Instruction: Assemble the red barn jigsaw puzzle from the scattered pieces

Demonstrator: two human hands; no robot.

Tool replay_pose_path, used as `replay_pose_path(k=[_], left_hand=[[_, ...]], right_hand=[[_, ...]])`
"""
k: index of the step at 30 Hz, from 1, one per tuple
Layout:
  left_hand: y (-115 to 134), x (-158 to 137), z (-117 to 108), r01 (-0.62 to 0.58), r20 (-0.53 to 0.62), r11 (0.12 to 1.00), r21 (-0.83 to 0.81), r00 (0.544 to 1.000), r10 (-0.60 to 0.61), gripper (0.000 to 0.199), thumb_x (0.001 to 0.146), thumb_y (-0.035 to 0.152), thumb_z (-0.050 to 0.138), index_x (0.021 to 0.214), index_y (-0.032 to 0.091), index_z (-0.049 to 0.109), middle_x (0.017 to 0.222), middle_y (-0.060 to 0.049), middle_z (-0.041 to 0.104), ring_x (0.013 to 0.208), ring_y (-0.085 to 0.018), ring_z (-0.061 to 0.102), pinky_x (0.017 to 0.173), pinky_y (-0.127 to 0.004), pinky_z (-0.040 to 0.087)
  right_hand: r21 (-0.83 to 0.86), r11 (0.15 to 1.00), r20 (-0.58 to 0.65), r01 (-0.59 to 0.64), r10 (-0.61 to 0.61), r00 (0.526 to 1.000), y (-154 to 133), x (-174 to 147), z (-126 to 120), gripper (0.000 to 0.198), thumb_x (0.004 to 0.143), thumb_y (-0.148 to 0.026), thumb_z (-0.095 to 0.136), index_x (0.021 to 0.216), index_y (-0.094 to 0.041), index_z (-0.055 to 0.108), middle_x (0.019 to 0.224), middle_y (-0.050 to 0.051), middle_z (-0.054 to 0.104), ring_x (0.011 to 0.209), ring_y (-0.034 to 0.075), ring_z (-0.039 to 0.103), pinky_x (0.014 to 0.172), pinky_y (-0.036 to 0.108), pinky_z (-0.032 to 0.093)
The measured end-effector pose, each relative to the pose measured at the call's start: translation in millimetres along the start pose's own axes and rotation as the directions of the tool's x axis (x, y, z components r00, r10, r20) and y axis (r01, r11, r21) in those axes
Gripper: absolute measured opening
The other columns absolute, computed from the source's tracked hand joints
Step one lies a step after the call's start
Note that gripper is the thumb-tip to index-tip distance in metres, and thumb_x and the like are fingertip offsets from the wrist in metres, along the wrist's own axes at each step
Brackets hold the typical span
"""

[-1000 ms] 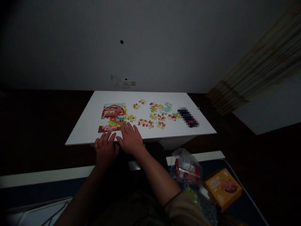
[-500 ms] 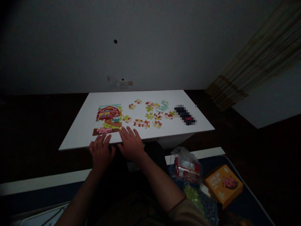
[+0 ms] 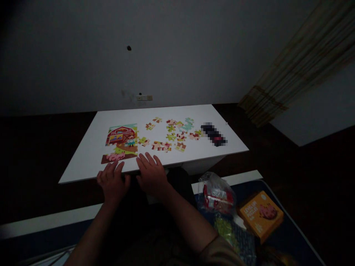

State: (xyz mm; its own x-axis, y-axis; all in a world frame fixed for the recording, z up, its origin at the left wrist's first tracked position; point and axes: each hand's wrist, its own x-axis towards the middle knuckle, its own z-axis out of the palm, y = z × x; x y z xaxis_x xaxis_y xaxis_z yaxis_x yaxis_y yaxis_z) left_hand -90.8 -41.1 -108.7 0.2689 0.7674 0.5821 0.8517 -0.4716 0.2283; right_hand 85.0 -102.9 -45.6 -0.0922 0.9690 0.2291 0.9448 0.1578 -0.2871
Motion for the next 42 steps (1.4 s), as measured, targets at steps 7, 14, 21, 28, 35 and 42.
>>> replay_pose_path(k=[7, 14, 21, 28, 35, 42], left_hand=[[-2, 0, 2, 0.014, 0.037, 1.0, -0.019, 0.999, -0.014, 0.054, 0.076, 0.026, 0.057, 0.13, 0.024, 0.051, 0.139, -0.013, 0.047, 0.133, -0.036, 0.035, 0.107, -0.062, 0.02], [-4, -1, 5, -0.019, 0.007, 1.0, 0.025, 1.0, 0.019, 0.057, 0.076, 0.025, 0.058, 0.132, 0.024, 0.048, 0.139, -0.013, 0.048, 0.133, -0.035, 0.036, 0.107, -0.06, 0.021], [-4, -1, 7, -0.009, -0.001, 0.999, 0.033, 1.0, 0.009, 0.057, 0.076, 0.027, 0.058, 0.132, 0.028, 0.048, 0.138, -0.011, 0.049, 0.133, -0.034, 0.037, 0.108, -0.059, 0.022], [-9, -2, 12, -0.031, -0.055, 0.999, 0.035, 0.998, 0.033, 0.054, 0.074, 0.027, 0.06, 0.128, 0.023, 0.054, 0.134, -0.014, 0.052, 0.13, -0.035, 0.041, 0.107, -0.059, 0.023], [-9, -2, 14, -0.056, -0.087, 0.997, 0.058, 0.994, 0.061, 0.052, 0.074, 0.028, 0.061, 0.126, 0.02, 0.055, 0.133, -0.014, 0.053, 0.129, -0.035, 0.041, 0.107, -0.058, 0.023], [-7, -1, 11, -0.017, -0.051, 1.0, -0.016, 0.999, 0.017, 0.051, 0.074, 0.026, 0.061, 0.124, 0.02, 0.056, 0.135, -0.015, 0.051, 0.13, -0.036, 0.039, 0.107, -0.061, 0.021]], right_hand=[[0.004, 1.0, 0.0, 0.009, -0.009, 1.0, 4, 2, 2, 0.067, 0.086, -0.044, 0.046, 0.148, -0.028, 0.025, 0.155, 0.001, 0.024, 0.143, 0.023, 0.018, 0.116, 0.046, 0.019], [0.028, 0.999, -0.01, 0.017, -0.017, 1.0, 5, 1, 4, 0.07, 0.085, -0.045, 0.047, 0.148, -0.028, 0.023, 0.154, 0.001, 0.024, 0.143, 0.023, 0.018, 0.116, 0.045, 0.018], [0.021, 0.999, -0.023, 0.028, -0.027, 0.999, 5, 1, 2, 0.067, 0.086, -0.043, 0.047, 0.147, -0.024, 0.027, 0.154, 0.004, 0.026, 0.143, 0.024, 0.019, 0.116, 0.045, 0.02], [0.048, 0.998, -0.082, 0.047, -0.043, 0.996, 7, 1, 11, 0.067, 0.084, -0.041, 0.053, 0.145, -0.02, 0.031, 0.152, 0.007, 0.03, 0.142, 0.027, 0.022, 0.114, 0.049, 0.021], [0.043, 0.997, -0.107, 0.061, -0.056, 0.993, 7, 0, 13, 0.068, 0.083, -0.039, 0.055, 0.145, -0.021, 0.032, 0.151, 0.007, 0.032, 0.14, 0.029, 0.025, 0.113, 0.051, 0.025], [-0.007, 0.999, -0.074, 0.04, -0.04, 0.996, 7, 1, 9, 0.069, 0.083, -0.043, 0.055, 0.146, -0.028, 0.031, 0.15, 0.001, 0.035, 0.14, 0.028, 0.026, 0.113, 0.048, 0.027]])
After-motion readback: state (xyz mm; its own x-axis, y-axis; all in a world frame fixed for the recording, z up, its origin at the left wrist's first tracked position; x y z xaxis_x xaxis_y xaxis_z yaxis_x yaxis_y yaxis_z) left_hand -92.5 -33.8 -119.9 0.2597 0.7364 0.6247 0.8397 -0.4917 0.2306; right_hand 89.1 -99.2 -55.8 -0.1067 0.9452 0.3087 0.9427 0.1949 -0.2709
